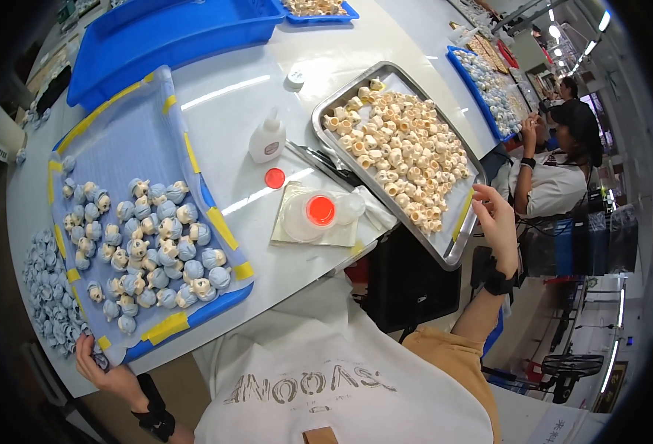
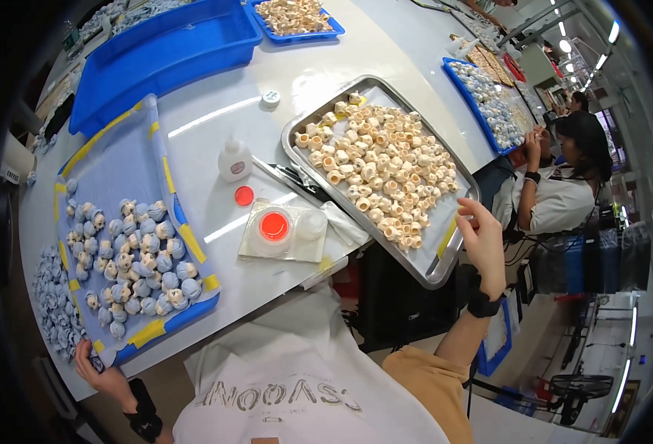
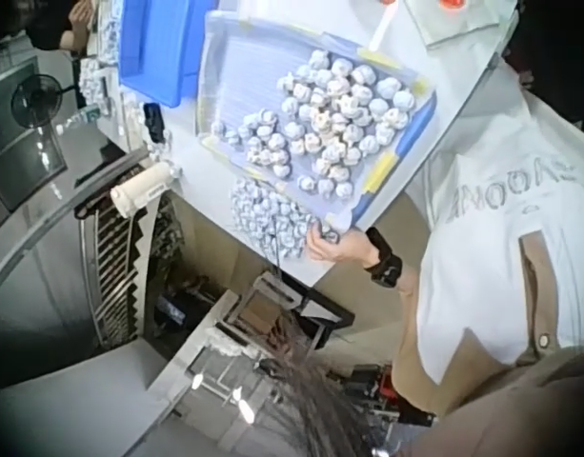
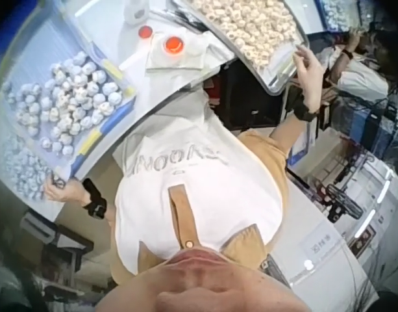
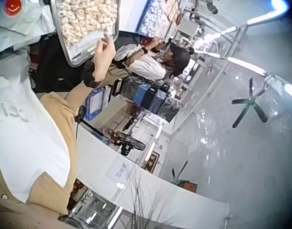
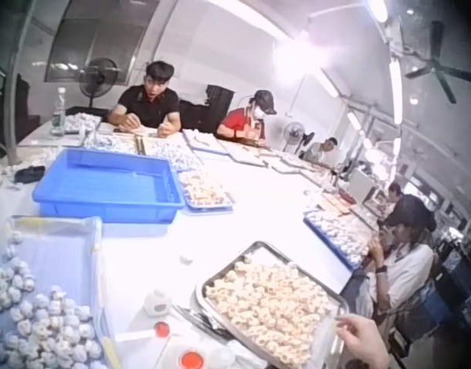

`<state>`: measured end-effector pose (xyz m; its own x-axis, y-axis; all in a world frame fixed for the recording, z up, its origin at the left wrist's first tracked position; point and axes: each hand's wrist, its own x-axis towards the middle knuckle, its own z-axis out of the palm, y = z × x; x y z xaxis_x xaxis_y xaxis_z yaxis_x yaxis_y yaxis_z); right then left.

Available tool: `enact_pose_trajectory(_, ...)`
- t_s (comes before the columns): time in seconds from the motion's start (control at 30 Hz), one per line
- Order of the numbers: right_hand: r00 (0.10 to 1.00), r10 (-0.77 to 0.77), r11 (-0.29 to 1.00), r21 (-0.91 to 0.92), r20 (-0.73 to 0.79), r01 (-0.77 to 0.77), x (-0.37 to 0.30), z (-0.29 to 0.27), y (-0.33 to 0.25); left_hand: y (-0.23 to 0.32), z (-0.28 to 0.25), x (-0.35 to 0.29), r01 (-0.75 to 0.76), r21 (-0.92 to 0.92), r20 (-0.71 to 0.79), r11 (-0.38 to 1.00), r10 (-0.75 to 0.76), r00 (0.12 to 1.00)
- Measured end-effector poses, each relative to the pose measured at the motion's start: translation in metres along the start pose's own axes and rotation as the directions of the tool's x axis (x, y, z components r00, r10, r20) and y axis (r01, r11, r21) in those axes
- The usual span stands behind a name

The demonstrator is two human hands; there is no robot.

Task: The person is assembling small white and blue plastic toy components at a workbench.

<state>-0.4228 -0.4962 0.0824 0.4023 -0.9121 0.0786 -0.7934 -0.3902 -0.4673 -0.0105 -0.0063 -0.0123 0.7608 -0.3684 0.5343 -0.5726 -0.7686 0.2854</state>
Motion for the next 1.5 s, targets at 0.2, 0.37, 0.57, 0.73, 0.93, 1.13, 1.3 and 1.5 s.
enact_pose_trajectory(0.2,0.996,-0.093,0.987,-0.13,0.016,0.094,0.06,0.0,0.042,0.005,-0.007,0.002,0.001,0.028,0.088,1.0,-0.003,0.996)
enact_pose_trajectory(0.37,0.987,-0.108,0.959,-0.248,0.123,0.136,0.083,0.014,0.055,-0.002,-0.005,-0.002,-0.004,0.056,0.059,0.998,0.0,0.998)
enact_pose_trajectory(0.57,0.995,-0.076,0.966,-0.242,0.07,0.091,0.079,0.017,0.055,-0.006,-0.005,-0.006,0.101,0.076,0.04,0.992,-0.104,0.994)
enact_pose_trajectory(0.73,0.975,-0.142,0.979,-0.167,-0.172,0.113,0.044,0.007,0.003,-0.001,-0.003,-0.003,0.086,-0.038,-0.047,0.996,-0.088,0.995)
enact_pose_trajectory(0.93,0.985,-0.013,0.71,0.692,-0.171,0.129,-0.029,0.011,-0.087,-0.001,-0.004,-0.005,0.21,0.009,-0.02,0.978,-0.21,0.977)
enact_pose_trajectory(1.13,0.952,-0.277,0.454,0.891,0.129,0.012,-0.079,0.045,-0.138,-0.002,-0.005,-0.004,0.166,0.057,-0.025,0.984,-0.165,0.986)
enact_pose_trajectory(1.3,0.874,-0.4,0.436,0.896,0.275,-0.083,-0.088,0.063,-0.15,0.003,-0.002,-0.002,0.128,0.143,-0.08,0.982,-0.117,0.99)
enact_pose_trajectory(1.5,0.87,-0.372,0.449,0.883,0.324,-0.138,-0.093,0.07,-0.155,0.001,-0.002,-0.004,0.222,0.03,-0.07,0.975,-0.219,0.973)
